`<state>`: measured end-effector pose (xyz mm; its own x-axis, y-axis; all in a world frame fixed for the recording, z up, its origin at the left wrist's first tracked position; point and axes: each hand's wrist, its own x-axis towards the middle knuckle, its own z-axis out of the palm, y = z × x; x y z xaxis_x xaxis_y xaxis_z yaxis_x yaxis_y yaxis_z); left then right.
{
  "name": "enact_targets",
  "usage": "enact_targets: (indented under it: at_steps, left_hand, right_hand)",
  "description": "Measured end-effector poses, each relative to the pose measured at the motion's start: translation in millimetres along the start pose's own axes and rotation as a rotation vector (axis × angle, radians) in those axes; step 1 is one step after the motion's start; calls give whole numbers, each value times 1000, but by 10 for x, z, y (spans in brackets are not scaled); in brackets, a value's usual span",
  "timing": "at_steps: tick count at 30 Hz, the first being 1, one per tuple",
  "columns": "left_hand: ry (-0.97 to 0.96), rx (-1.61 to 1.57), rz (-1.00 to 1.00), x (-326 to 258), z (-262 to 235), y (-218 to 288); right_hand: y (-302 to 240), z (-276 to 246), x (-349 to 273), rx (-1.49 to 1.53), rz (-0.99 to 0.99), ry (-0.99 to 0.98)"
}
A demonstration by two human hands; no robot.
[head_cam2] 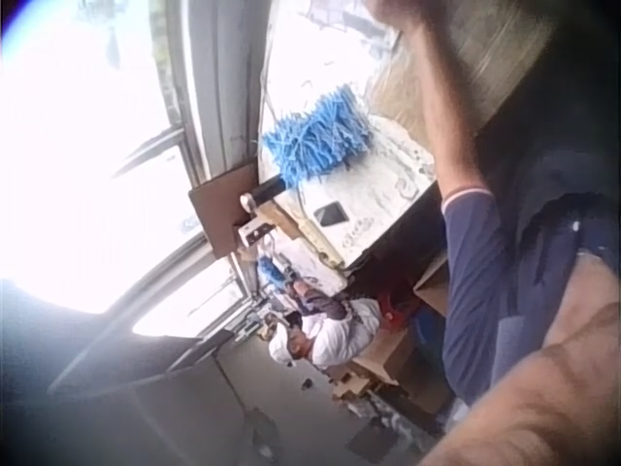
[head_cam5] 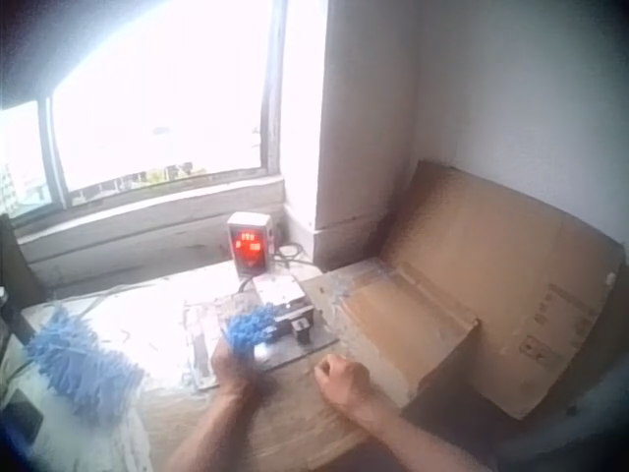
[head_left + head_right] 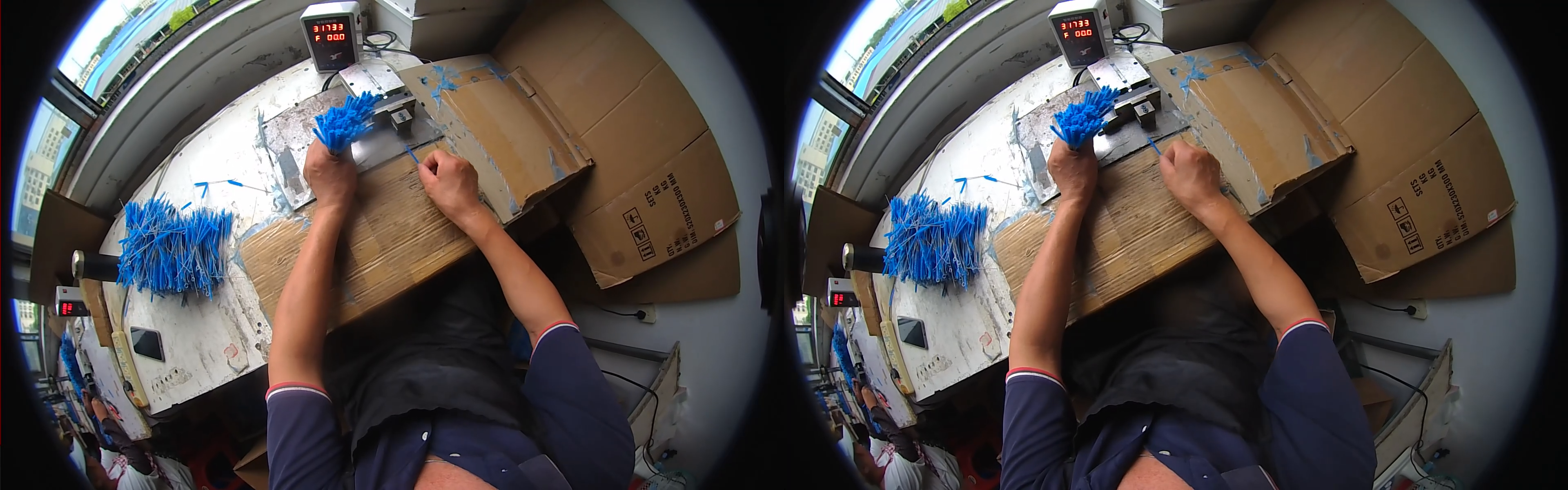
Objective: Collecting blue plastic bristles and inserting them into a machine for bundling.
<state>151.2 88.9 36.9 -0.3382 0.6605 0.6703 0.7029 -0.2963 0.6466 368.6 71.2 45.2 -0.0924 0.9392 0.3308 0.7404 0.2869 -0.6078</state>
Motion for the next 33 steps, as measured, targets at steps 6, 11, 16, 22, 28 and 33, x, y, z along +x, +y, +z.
enact_targets:
  at_steps: [6,11,16,22,28,33]
  left_hand:
    - [40,-79,-40,-8,35,-42]
    - [6,-54,-61,-8,17,-33]
    - [-7,-35,-49,-4,-2,-28]
    - [17,-23,-39,7,18,-65]
    - [-61,68,42,-10,33,-24]
    - [-168,159,154,-7,56,-14]
  right_hand:
    - [-150,245,374,136,78,46]
    - [-182,357,531,155,127,82]
    - [-173,403,563,151,153,101]
    - [-218,431,599,124,201,96]
    - [-137,446,581,196,188,139]
    - [-38,428,488,470,166,214]
